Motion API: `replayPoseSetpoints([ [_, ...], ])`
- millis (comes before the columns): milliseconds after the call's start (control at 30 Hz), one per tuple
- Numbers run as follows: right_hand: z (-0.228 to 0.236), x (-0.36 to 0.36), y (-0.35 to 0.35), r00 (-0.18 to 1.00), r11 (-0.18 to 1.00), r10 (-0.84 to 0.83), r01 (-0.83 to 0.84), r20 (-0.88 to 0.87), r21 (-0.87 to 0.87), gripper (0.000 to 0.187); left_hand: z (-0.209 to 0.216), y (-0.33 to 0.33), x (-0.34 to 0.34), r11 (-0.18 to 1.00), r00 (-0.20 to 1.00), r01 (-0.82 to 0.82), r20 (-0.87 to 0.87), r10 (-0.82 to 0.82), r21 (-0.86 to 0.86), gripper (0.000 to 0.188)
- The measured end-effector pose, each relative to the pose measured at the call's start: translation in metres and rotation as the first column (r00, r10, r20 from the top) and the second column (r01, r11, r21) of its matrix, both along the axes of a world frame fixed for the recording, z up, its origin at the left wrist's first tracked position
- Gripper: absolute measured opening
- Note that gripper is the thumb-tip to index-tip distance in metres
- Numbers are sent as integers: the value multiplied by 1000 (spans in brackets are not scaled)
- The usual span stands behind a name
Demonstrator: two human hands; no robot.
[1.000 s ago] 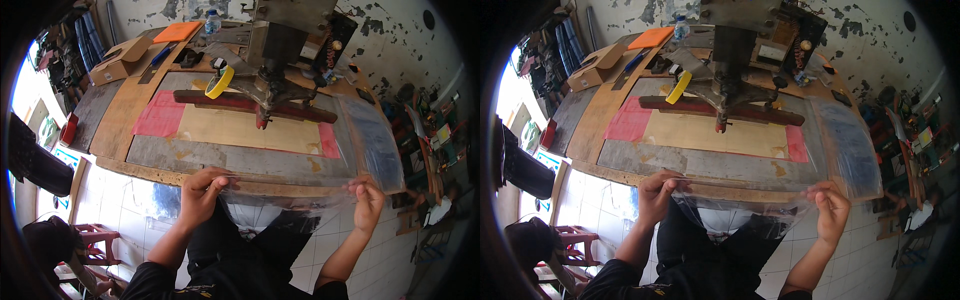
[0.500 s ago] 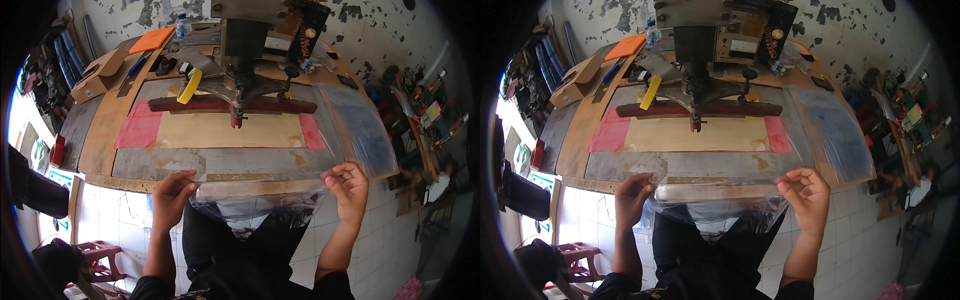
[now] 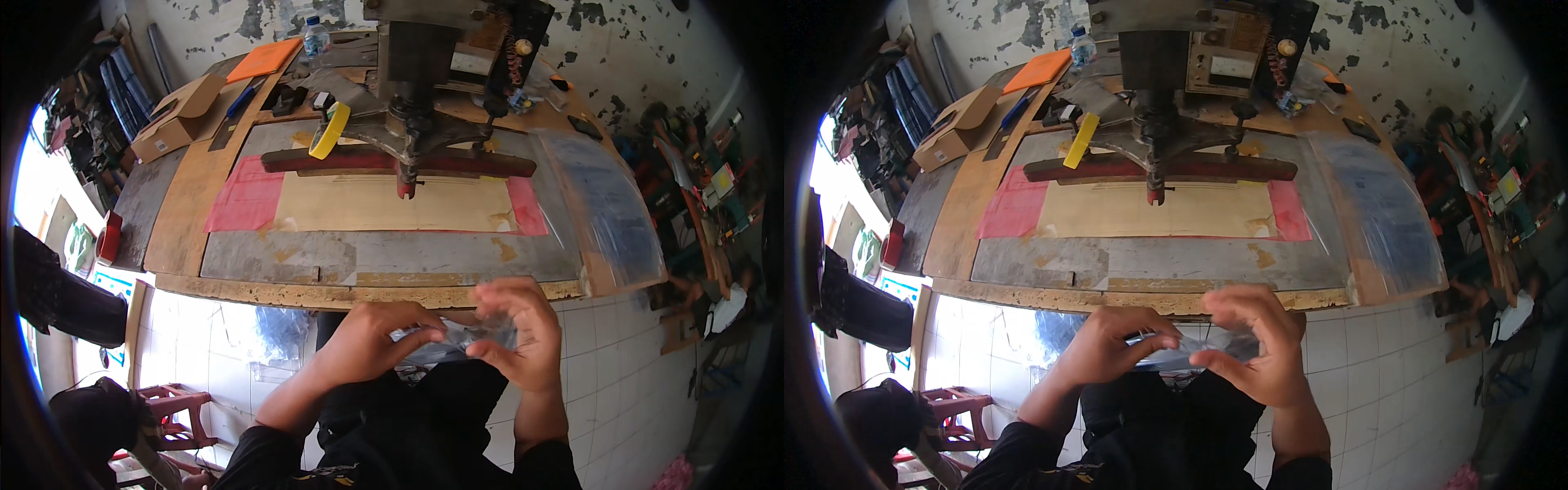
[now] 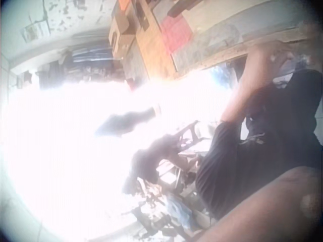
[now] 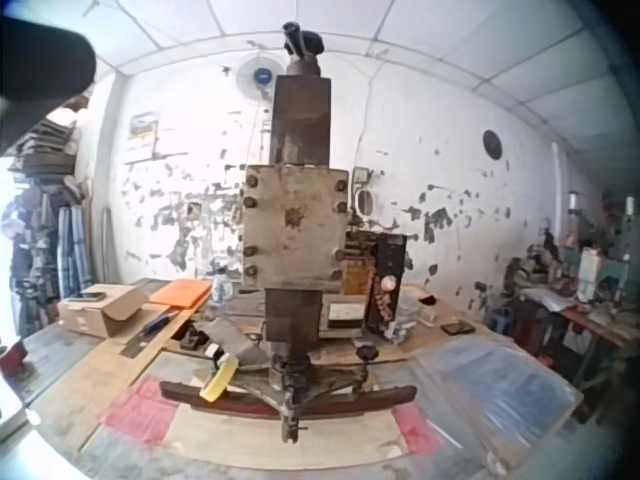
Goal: The person opens and separates plastic bags by hand, then positions and smooths each bag onto the work surface under the press machine.
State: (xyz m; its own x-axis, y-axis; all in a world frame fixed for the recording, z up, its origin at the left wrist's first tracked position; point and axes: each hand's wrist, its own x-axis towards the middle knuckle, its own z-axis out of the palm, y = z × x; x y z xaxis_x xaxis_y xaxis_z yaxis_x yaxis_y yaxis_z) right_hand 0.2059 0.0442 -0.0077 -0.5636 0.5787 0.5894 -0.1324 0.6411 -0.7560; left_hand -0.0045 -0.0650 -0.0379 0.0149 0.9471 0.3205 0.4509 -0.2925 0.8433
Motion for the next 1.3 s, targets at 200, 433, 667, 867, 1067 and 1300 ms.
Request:
replayPoseSetpoints([
  [200, -45, 37, 10, 937, 999, 28, -38, 347, 22, 30, -14, -11, 2, 973, 960, -228, 172, 220, 28, 8],
  [433, -26, 43, 8, 962, 995, -102, 94, 253, 44, 23, -34, -22, -1, 937, 948, -316, 69, 309, 150, 19],
  [667, -12, 41, 15, 908, 919, -275, 153, 316, 362, 29, -36, -9, 3, 985, 978, -158, 147, 146, 69, 24],
  [867, -53, 73, 0, 816, 729, -572, 553, -83, 403, 19, -49, -12, -13, 925, 781, -379, 542, 311, 15, 19],
  [1067, -127, 83, -38, 873, 910, -411, 376, 262, 173, 25, -61, -15, -27, 888, 711, -460, 596, 372, -5, 25],
  [1300, -138, 59, -30, 787, 804, -570, 593, 238, -35, 58, -68, -18, -24, 923, 771, -365, 596, 225, 124, 27],
])
